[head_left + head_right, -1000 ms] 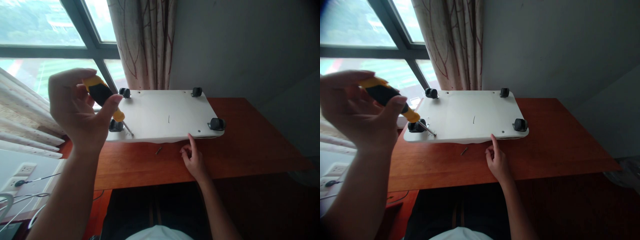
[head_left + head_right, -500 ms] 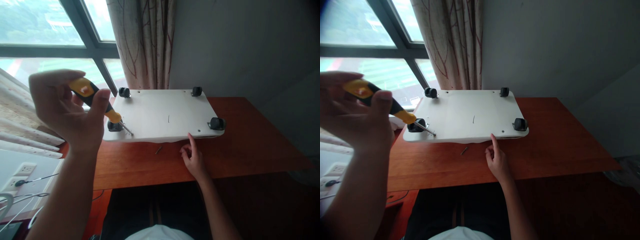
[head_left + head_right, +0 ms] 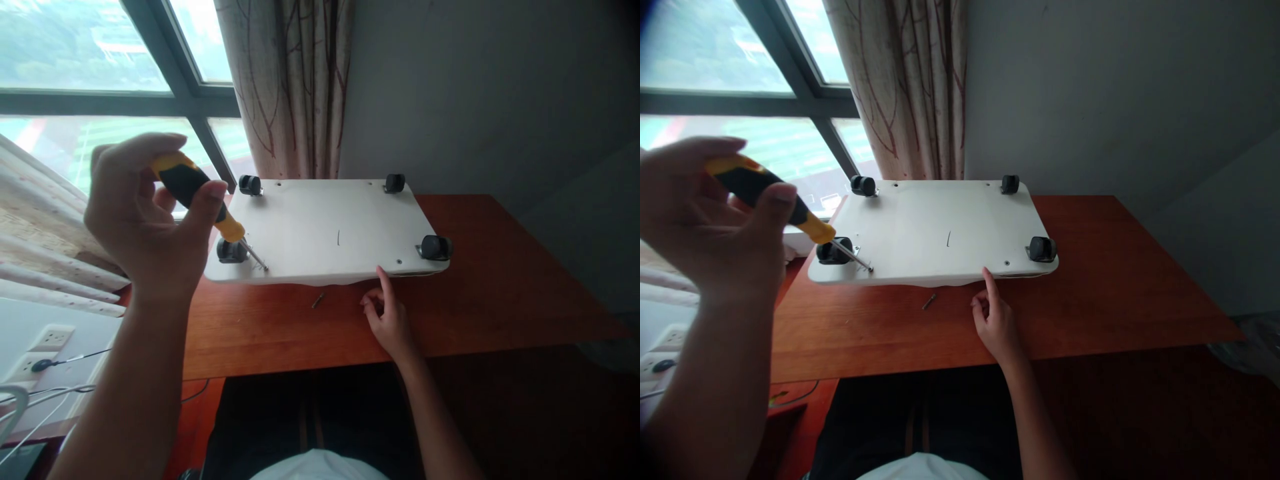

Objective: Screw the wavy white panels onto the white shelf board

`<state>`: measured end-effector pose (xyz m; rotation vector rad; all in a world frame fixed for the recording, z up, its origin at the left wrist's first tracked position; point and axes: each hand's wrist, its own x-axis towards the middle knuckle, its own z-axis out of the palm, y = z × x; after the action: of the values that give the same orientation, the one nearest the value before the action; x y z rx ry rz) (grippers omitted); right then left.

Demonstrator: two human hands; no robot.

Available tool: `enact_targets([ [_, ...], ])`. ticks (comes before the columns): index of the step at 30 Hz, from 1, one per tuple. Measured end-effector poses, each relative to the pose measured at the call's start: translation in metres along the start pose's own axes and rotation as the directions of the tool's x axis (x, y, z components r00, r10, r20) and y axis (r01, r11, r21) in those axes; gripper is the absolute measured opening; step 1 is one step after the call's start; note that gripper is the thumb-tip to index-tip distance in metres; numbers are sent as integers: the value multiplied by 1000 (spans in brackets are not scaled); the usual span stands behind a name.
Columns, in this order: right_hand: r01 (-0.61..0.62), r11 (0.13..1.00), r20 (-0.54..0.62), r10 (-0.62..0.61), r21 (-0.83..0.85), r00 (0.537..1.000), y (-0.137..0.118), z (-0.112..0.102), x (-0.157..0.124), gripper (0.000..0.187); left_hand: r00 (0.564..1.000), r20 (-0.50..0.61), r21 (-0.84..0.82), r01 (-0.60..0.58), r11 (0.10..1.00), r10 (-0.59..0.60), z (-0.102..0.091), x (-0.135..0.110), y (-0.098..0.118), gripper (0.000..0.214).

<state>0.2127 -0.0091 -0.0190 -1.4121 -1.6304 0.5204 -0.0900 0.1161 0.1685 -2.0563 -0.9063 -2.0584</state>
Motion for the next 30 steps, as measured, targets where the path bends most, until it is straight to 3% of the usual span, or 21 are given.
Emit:
enact_targets([
  [5, -9, 1000, 9, 9, 0, 1000, 1, 0, 0, 72, 1000, 23, -124, -10, 992, 13, 11, -3, 13, 36],
  [7, -9, 1000, 10, 9, 3, 1000, 1, 0, 0, 72, 999, 8, -87, 45, 995, -44, 11, -4, 17, 32],
  [11, -5, 1000, 6, 5, 10, 1000, 1, 1, 0, 71, 990, 19, -23, 138, 990, -138, 6, -4, 22, 48],
  [14, -6, 1000, 9, 6, 7, 1000, 0, 1, -1, 72, 983, 61, -67, 177, 982, -173, 7, -3, 24, 39],
  [17, -9, 1000, 11, 9, 5, 1000, -1, 0, 0, 71, 987, 79, -127, 148, 981, -139, 9, -3, 26, 32],
  [20, -9, 1000, 14, 9, 10, 1000, -1, -1, 0, 71, 998, 20, -53, 68, 996, -67, 9, -1, 24, 42],
  [23, -6, 1000, 16, 6, 7, 1000, 0, 0, 0, 72, 996, -39, -2, 74, 997, -74, 8, -1, 19, 42],
  [26, -6, 1000, 16, 6, 8, 1000, 1, 0, -1, 71, 993, -51, -67, 101, 993, -104, 12, -2, 15, 33],
  [30, -11, 1000, 17, 10, 12, 1000, 1, 0, 0, 71, 989, -147, -140, -28, 990, 7, 16, -3, 7, 39],
])
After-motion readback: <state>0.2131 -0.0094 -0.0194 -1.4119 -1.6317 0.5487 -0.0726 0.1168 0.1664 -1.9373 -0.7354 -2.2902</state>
